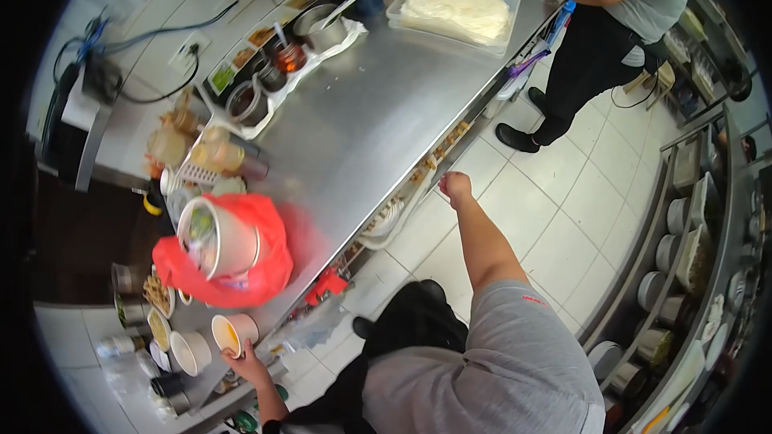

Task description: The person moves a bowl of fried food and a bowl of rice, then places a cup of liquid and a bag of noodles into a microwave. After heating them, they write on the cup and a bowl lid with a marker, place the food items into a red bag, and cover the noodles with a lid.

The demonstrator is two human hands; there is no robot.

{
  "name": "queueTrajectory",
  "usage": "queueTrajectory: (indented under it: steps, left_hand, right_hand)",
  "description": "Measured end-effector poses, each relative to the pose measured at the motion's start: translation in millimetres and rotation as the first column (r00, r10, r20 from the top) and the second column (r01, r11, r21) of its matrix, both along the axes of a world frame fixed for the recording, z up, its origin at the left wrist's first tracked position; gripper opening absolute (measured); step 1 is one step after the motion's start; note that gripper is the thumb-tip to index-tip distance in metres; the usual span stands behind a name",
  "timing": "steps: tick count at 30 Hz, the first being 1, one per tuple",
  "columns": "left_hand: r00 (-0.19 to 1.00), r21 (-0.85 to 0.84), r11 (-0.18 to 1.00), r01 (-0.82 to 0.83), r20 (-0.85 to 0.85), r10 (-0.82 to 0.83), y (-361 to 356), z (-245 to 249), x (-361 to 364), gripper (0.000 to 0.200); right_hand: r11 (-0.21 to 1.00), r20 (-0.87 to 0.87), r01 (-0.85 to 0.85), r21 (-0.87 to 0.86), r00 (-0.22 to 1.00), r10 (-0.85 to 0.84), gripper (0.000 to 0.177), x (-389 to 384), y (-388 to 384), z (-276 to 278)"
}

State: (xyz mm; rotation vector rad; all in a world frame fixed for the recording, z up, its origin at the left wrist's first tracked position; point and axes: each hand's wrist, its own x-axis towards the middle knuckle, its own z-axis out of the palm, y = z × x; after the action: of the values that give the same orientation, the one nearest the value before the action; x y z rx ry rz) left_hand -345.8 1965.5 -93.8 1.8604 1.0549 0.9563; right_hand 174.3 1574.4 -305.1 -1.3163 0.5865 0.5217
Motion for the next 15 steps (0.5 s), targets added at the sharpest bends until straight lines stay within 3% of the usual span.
queueTrajectory:
  steps: [3,5,7,8,10,14,15]
  left_hand:
    - [0.991,0.101,0.988,-0.119,-0.046,0.124,-29.9,27.3,41.8,0.048]
    - [0.991,0.093,0.987,-0.128,-0.031,0.131,-44.8,37.9,60.3,0.074]
    - [0.996,0.099,0.992,-0.082,-0.033,0.085,-41.3,25.5,56.2,0.101]
    - [0.995,0.105,0.991,-0.077,-0.047,0.083,-35.5,14.5,51.8,0.101]
    - [0.999,0.122,0.993,-0.006,-0.038,0.011,-31.6,0.2,45.1,0.102]
    - [0.988,0.015,0.988,-0.151,-0.031,0.151,-35.7,-1.0,62.1,0.088]
    - [0.985,-0.002,0.986,-0.165,-0.052,0.165,-35.2,-0.6,64.2,0.076]
  right_hand:
    - [0.997,0.077,0.061,-0.040,0.995,-0.058,0.026,51.9,22.5,-10.3]
    - [0.998,0.194,-0.036,-0.042,0.980,0.044,0.036,86.0,31.3,-44.2]
    - [0.975,0.191,0.034,0.221,0.979,-0.077,0.039,89.4,51.1,-7.9]
    - [0.974,0.176,0.040,0.225,0.981,-0.081,0.039,104.3,55.4,-28.5]
    - [0.785,-0.031,0.039,0.618,0.999,-0.024,0.038,132.6,65.9,-86.7]
    - [0.897,0.034,-0.051,0.439,0.999,0.040,0.045,128.6,58.2,-44.7]
    - [0.874,-0.011,0.136,0.466,0.989,-0.148,0.033,127.3,56.5,-46.7]
